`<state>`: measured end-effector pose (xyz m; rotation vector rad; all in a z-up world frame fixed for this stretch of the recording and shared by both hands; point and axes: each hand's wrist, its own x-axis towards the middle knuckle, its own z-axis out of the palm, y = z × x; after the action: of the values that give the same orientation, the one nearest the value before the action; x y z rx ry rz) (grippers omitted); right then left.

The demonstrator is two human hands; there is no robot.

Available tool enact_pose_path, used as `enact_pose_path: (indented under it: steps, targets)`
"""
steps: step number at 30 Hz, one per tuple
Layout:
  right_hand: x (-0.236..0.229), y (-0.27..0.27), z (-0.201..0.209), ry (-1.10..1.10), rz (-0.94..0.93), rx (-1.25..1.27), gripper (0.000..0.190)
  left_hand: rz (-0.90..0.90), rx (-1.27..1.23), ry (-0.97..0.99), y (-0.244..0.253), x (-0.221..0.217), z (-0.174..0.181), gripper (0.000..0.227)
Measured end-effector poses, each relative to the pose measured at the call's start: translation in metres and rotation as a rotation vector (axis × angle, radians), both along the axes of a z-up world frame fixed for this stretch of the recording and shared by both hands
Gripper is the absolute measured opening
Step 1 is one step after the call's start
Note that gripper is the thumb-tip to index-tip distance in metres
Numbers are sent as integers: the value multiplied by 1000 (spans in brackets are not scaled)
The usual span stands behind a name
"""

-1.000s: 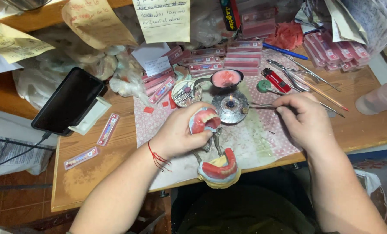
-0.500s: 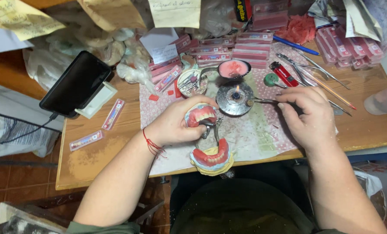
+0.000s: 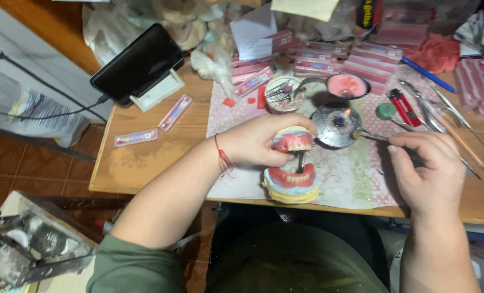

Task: The person works on a set of dentures, using a metal tool to apply a pink substance from a heated container. They manipulate the dentures with both hands, adjusting the alignment of the upper and lower pieces and pressing them together.

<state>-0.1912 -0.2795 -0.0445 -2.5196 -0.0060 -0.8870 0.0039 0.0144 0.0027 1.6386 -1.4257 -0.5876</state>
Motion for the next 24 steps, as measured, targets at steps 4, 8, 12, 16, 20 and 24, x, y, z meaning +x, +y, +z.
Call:
enact_pose_path:
  steps: [4,8,12,16,20,24]
  targets:
    - [-1,0,-4,-6,-14,11,8,6,17,-12,1,1,0,57]
    - [-6,-5,-14,3,-56,17,4,19,59,-101,2,1,4,59]
    - [-11,-9,-23,38,-162,127,8,30,87,-147,6,1,15,65]
    - [-17,-12,-37,70,-223,388,38,6,101,-150,35,11,26,69]
    - [-8,-6,-33,-73,-61,340,11,196,-116,-18,84,11,34,55]
    - [-3,7,-26,-82,-27,409,44,747,-192,136,119,0,13,36]
